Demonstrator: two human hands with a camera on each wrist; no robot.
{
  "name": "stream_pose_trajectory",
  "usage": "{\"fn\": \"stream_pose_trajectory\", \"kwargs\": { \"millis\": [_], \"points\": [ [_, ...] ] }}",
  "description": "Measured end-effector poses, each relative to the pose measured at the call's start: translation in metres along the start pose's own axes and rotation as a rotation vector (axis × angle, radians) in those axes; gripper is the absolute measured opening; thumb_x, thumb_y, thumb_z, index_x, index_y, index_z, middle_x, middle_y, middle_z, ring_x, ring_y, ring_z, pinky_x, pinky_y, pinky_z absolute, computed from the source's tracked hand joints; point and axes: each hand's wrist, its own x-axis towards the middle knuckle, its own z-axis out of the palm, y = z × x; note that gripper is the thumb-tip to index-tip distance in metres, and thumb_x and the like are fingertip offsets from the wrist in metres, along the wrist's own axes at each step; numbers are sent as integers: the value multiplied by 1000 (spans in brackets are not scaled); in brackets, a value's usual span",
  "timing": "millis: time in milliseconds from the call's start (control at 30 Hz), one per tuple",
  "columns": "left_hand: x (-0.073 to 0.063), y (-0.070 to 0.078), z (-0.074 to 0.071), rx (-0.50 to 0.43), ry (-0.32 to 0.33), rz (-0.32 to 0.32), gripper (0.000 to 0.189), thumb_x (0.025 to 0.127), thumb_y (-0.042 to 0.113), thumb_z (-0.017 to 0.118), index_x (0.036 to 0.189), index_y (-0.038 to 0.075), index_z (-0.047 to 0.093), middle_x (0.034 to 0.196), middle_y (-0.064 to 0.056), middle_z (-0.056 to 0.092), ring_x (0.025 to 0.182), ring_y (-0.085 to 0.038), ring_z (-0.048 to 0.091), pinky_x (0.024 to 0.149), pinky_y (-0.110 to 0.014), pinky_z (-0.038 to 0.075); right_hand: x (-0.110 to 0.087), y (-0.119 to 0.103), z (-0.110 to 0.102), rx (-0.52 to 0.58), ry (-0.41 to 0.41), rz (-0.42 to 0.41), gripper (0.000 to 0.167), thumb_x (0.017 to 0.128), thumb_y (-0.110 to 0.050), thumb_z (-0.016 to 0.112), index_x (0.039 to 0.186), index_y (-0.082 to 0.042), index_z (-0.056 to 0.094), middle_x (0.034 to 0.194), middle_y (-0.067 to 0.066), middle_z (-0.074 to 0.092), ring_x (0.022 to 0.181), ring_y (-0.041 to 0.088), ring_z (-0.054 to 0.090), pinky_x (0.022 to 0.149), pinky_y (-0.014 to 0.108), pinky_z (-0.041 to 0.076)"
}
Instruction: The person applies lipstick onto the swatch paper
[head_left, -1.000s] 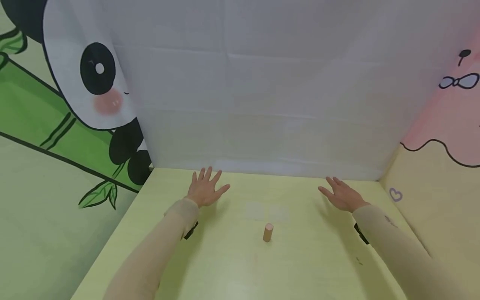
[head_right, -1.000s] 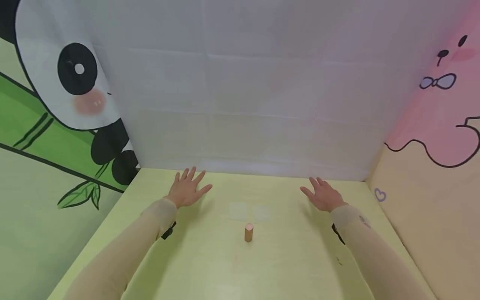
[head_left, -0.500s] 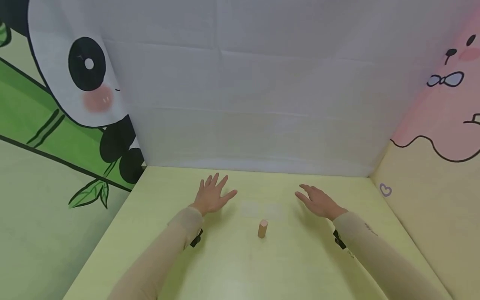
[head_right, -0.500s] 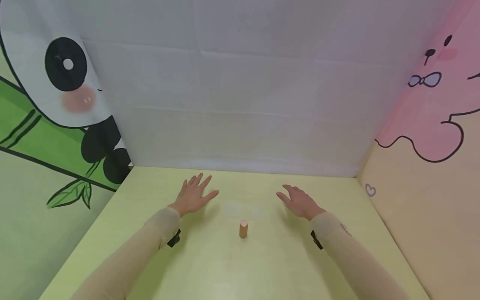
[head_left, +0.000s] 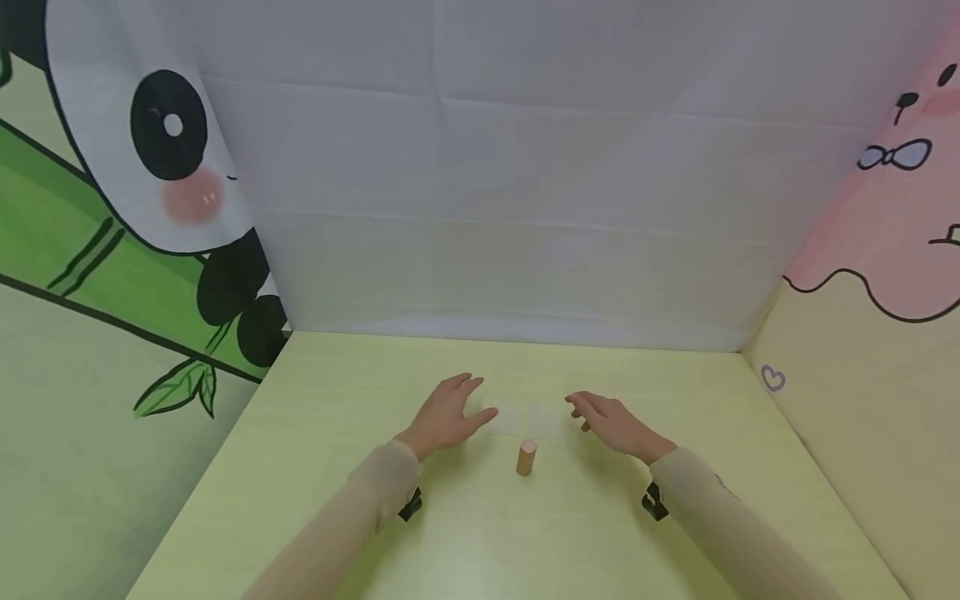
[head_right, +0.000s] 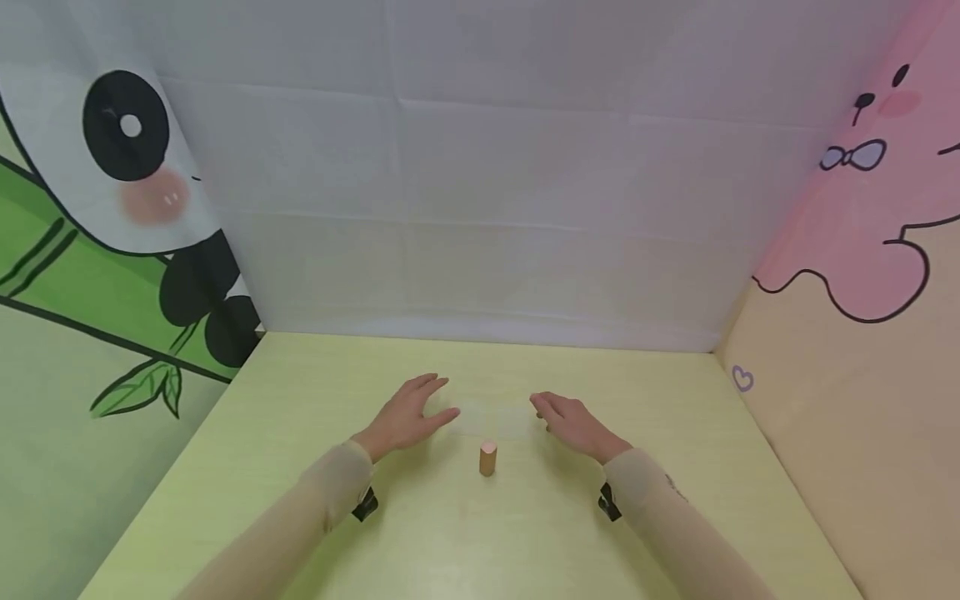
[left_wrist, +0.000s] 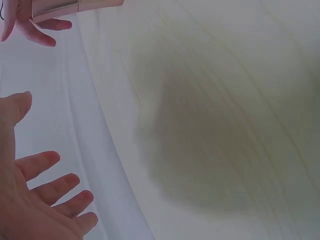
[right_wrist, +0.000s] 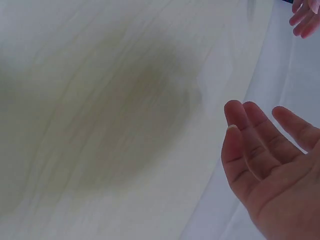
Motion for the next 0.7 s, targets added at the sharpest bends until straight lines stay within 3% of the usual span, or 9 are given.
{"fn": "stream_pose_trajectory", "kwargs": {
  "millis": [67,233,367,467,567,700],
  "points": [
    [-2,4,3,-38,4,27,63,93,51,55,137,6,51,141,-16,43,130,-34,37,103,-48,33,-2,2,6,33,-10,15,61,101,-53,28,136,-9,50,118,12,60,96,27,61,87,50,43],
    [-8,14,8,-92,-7,80,56,94,44,57,134,5,53,137,-17,46,127,-34,41,101,-49,35,-6,5,18,77,-37,-1,57,103,-48,26,132,-7,54,116,12,60,94,27,61,89,52,41],
    [-12,20,14,-129,-8,96,56,97,48,50,134,6,54,136,-14,48,125,-32,44,100,-48,36,-11,2,26,30,-91,-91,38,105,-27,39,130,-3,54,116,14,60,95,28,61,86,50,44],
    [-14,25,16,-190,-1,100,56,99,49,43,133,5,55,133,-11,51,122,-30,48,99,-46,38,-12,-1,32,-26,-121,-170,30,98,-9,50,127,-1,55,114,14,61,96,28,60,83,47,46],
    [-16,31,18,-224,10,111,53,100,48,41,129,6,58,129,-8,55,118,-27,51,97,-45,40,-11,-3,39,-35,-139,-212,33,92,-6,60,125,-2,56,114,13,61,96,26,59,80,41,48],
    [-18,38,21,-244,7,128,47,99,45,45,123,9,63,121,-3,61,111,-22,56,92,-39,45,-9,-7,49,30,-156,-206,42,87,-12,70,126,-7,57,119,13,58,92,24,62,74,34,51]
  ]
}}
